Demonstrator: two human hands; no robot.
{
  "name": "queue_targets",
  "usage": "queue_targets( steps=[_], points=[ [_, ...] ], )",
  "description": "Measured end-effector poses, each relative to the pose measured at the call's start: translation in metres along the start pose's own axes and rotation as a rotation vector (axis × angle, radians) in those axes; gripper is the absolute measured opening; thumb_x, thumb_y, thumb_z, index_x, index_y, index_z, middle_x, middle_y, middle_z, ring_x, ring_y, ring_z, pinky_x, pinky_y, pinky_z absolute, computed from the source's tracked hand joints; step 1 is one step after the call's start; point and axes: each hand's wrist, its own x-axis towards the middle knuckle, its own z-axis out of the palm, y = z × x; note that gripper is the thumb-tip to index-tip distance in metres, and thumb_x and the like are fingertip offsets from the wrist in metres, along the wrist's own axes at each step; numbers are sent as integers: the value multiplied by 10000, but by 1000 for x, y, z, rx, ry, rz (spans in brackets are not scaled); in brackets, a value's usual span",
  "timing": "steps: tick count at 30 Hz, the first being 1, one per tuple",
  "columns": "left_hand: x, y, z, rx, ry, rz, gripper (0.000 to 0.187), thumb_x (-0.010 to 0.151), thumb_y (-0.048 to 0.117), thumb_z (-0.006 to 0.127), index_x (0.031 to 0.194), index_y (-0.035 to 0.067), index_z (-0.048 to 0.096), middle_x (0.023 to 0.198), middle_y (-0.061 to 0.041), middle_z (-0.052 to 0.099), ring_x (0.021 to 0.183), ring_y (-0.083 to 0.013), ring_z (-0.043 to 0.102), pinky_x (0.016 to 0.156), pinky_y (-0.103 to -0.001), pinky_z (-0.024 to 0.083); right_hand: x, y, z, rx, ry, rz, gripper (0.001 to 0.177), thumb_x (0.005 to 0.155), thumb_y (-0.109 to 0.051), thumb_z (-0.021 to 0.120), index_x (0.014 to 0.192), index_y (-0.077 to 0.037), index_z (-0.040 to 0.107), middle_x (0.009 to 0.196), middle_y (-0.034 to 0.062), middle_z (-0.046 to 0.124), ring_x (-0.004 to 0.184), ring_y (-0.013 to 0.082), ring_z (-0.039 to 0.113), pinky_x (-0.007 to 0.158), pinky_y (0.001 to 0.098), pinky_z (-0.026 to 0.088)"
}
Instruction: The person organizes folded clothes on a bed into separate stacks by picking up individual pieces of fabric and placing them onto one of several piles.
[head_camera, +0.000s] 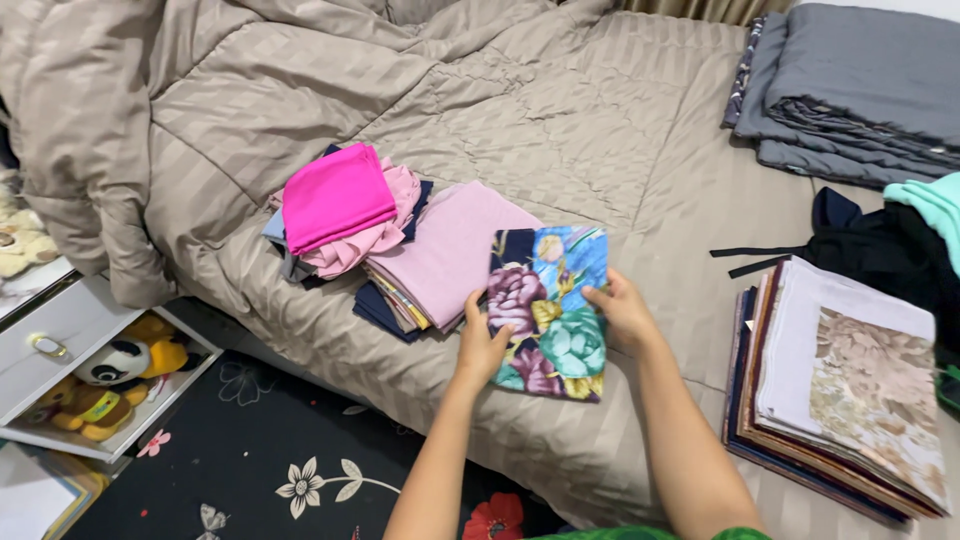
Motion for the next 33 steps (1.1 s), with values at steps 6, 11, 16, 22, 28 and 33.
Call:
queue_targets(
  steps=[6, 11, 16, 22, 28, 33],
  points=[
    [32, -12, 80, 8, -120, -138, 822, 839, 235, 786, 1498, 55, 329, 988, -159, 759, 939, -293, 736, 876, -380, 551, -12, 1, -105, -302, 454, -278, 487, 925, -49, 673, 1393, -22, 539, 1040, 103, 714, 848, 186, 681, 730, 350, 554],
    [49, -72, 113, 99, -143, -175, 669, 881, 361, 777, 1379, 2, 513, 1000, -155, 771, 958, -267, 744, 887, -366, 559, -31, 60, -141, -850, 768, -164, 812, 865, -249, 780, 1438, 89, 315, 1043, 284, 700, 972, 382, 715, 887, 422, 554],
    [57, -78, 123, -118, -335, -361, 655, 900, 371, 804, 1351, -39, 565, 1125, -178, 712, 1017, -244, 703, 844, -348, 579, -36, 88, -145, -725, 726, -184, 771, 867, -181, 807, 1385, 115, 318, 1239, 328, 608, 1155, 373, 637, 957, 400, 518],
    [67, -31, 126, -596, -468, -542, 782, 883, 190, 769, 1510, 39, 327, 1241, -207, 644, 1039, -225, 678, 813, -362, 601, -33, 89, -141, -507, 666, -205, 772, 851, -135, 778, 1412, 81, 293, 1310, 296, 593, 1183, 330, 625, 955, 388, 524],
    [62, -35, 134, -614, -480, -549, 888, 805, 34, 764, 1539, 66, 265, 1252, -208, 637, 1021, -256, 699, 805, -393, 610, -62, 56, -130, -616, 659, -124, 806, 869, -157, 743, 1470, 54, 248, 1229, 285, 641, 1068, 312, 688, 905, 386, 559],
    [49, -48, 122, 188, -296, -217, 597, 901, 243, 851, 1367, 23, 550, 1048, -152, 750, 959, -225, 715, 850, -328, 561, -87, 35, -97, -925, 691, -71, 843, 883, -199, 757, 1511, 39, 248, 1139, 300, 666, 1032, 391, 676, 946, 424, 526]
  ],
)
